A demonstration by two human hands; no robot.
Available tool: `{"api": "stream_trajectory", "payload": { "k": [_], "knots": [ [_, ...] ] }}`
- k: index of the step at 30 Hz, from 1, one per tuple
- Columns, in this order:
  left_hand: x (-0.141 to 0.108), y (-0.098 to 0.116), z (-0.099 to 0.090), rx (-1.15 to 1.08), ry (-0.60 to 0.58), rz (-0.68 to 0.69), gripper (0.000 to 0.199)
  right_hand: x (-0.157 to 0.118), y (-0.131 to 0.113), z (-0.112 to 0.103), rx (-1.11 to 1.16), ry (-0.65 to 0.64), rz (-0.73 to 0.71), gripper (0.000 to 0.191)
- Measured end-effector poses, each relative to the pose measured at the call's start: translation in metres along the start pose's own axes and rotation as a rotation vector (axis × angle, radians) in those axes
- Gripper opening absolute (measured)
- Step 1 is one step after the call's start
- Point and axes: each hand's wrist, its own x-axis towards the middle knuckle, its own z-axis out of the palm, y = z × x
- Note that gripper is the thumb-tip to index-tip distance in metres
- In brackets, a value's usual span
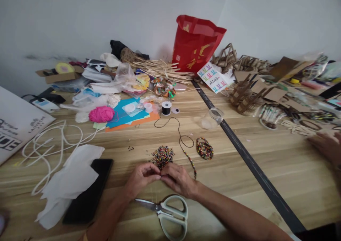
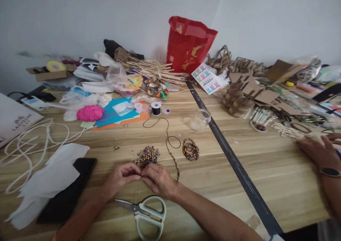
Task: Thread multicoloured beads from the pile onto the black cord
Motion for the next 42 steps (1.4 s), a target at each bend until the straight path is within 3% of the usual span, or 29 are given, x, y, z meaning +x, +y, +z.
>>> {"api": "stream_trajectory", "payload": {
  "k": [12, 18, 31, 42],
  "knots": [
    [-0.0029, 0.0070, 0.0065, 0.199, -0.003, 0.119, 0.014, -0.0052, 0.0020, 0.0030, -0.034, -0.027, 0.015, 0.008],
    [-0.0022, 0.0029, 0.0036, 0.201, -0.020, 0.133, 0.015, -0.0040, 0.0011, 0.0056, -0.028, -0.017, 0.044, 0.007],
    [-0.0030, 0.0001, 0.0031, 0.166, 0.106, 0.176, 0.009, 0.0003, -0.0015, 0.0068, 0.001, 0.081, 0.102, 0.012],
    [-0.0025, 0.0025, -0.0007, 0.078, 0.083, 0.157, 0.007, 0.0012, -0.0038, 0.0047, 0.031, 0.094, 0.149, 0.013]
  ]
}}
